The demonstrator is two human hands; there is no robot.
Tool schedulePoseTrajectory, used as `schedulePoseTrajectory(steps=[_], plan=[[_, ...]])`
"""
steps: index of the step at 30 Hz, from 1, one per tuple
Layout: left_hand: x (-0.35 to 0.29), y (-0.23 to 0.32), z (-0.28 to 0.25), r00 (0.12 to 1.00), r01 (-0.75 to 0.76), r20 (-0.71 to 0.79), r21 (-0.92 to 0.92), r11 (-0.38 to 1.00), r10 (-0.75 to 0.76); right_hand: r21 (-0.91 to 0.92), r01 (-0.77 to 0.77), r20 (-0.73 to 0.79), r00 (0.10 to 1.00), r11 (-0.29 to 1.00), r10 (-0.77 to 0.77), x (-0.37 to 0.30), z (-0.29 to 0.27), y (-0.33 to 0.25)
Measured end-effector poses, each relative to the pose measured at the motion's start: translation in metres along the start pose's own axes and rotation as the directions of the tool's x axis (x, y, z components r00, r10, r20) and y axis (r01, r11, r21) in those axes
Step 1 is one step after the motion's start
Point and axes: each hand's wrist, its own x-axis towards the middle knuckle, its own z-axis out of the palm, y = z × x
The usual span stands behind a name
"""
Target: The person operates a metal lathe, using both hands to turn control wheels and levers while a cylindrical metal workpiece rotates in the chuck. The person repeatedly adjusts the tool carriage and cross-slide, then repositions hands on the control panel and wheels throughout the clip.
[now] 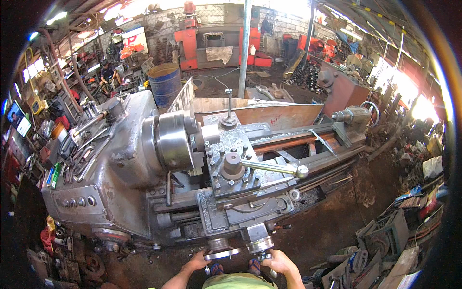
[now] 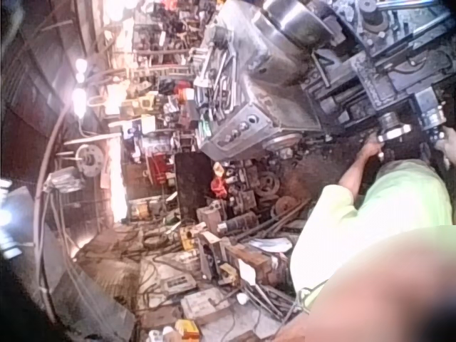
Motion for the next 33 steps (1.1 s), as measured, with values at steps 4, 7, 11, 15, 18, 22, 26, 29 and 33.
schedulePoseTrajectory(steps=[4, 7, 11, 15, 18, 22, 26, 29, 33], plan=[[0.002, 0.001, -0.001, 1.000, -0.022, 0.015, 0.075, 0.997, 0.021, 0.007, 0.013, -0.020, 1.000, 1.000, -0.013, 0.000, 0.001, -0.001], [0.006, -0.006, 0.000, 0.998, -0.013, 0.064, -0.034, 0.999, 0.016, 0.019, -0.009, -0.014, 1.000, 1.000, 0.009, -0.002, -0.001, -0.002], [0.008, -0.011, 0.004, 0.997, -0.078, -0.017, 0.061, 0.995, 0.079, 0.019, -0.007, -0.001, 1.000, 1.000, 0.007, -0.002, -0.001, -0.003], [0.007, -0.011, 0.003, 0.996, -0.088, -0.006, 0.079, 0.993, 0.088, 0.004, -0.005, -0.005, 1.000, 1.000, 0.005, 0.000, -0.001, -0.001], [0.006, -0.011, 0.002, 0.997, -0.079, 0.005, 0.026, 0.997, 0.079, 0.018, -0.001, -0.007, 1.000, 1.000, 0.001, 0.000, 0.000, 0.000], [0.012, -0.013, 0.003, 0.995, -0.090, 0.042, 0.087, 0.992, 0.086, 0.017, -0.008, 0.001, 1.000, 1.000, 0.008, -0.002, 0.000, -0.002], [0.011, -0.014, 0.006, 0.998, -0.067, -0.008, 0.080, 0.995, 0.068, 0.016, -0.027, 0.001, 1.000, 1.000, 0.027, -0.004, -0.002, -0.006], [0.010, -0.016, 0.005, 0.996, -0.089, 0.009, 0.032, 0.996, 0.089, 0.039, -0.031, 0.019, 0.999, 0.999, 0.030, -0.005, -0.003, -0.007], [0.015, -0.019, 0.006, 0.996, -0.084, 0.022, 0.098, 0.992, 0.082, 0.037, -0.027, 0.021, 0.999, 0.999, 0.026, -0.005, -0.003, -0.006]])
